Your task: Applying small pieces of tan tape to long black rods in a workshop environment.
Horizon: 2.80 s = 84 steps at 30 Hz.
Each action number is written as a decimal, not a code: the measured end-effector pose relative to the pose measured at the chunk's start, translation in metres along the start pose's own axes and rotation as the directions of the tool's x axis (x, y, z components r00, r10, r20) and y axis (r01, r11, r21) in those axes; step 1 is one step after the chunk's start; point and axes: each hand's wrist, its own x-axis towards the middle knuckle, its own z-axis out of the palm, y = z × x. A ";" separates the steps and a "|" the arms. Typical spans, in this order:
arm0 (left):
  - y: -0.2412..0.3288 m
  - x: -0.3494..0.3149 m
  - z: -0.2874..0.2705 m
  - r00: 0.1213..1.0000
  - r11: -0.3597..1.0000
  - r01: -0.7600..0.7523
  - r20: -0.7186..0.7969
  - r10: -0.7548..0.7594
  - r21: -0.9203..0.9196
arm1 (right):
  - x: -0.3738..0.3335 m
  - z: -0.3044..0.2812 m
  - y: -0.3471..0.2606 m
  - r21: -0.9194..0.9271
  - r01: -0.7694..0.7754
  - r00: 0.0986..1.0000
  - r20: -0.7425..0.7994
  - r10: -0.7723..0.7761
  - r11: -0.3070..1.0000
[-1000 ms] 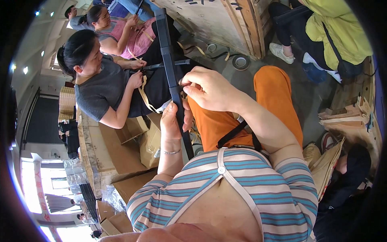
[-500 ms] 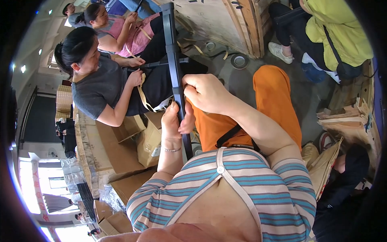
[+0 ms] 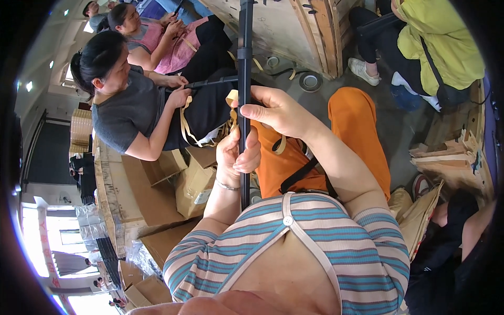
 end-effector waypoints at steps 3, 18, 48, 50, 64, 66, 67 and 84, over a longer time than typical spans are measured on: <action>0.000 0.002 -0.004 0.998 0.998 0.029 0.050 -0.026 -0.049 | -0.001 -0.002 0.001 -0.085 0.046 0.999 -0.020 -0.048 0.995; -0.012 -0.024 -0.012 0.889 0.786 0.087 -0.404 0.216 0.612 | -0.007 -0.048 0.004 -0.104 0.010 0.997 -0.070 -0.018 0.994; -0.003 -0.002 0.002 0.871 0.805 -0.048 -0.370 0.322 0.591 | -0.005 -0.008 0.033 -0.349 0.053 0.990 -0.102 -0.094 0.936; -0.003 -0.002 0.002 0.852 0.810 -0.037 -0.406 0.332 0.586 | -0.007 -0.006 0.032 -0.367 0.040 0.990 -0.109 -0.086 0.929; -0.005 -0.003 0.001 0.828 0.791 -0.038 -0.424 0.366 0.610 | -0.006 -0.004 0.037 -0.387 0.007 0.985 -0.157 -0.074 0.922; -0.005 -0.003 0.001 0.826 0.792 -0.042 -0.424 0.370 0.609 | -0.005 -0.003 0.037 -0.391 0.022 0.984 -0.156 -0.090 0.920; -0.004 -0.002 0.001 0.825 0.790 -0.041 -0.425 0.372 0.612 | -0.005 -0.003 0.038 -0.392 0.022 0.983 -0.157 -0.090 0.920; -0.008 -0.003 -0.003 0.842 0.760 -0.040 -0.388 0.374 0.648 | 0.004 0.004 0.060 -0.435 0.129 0.926 -0.269 -0.265 0.891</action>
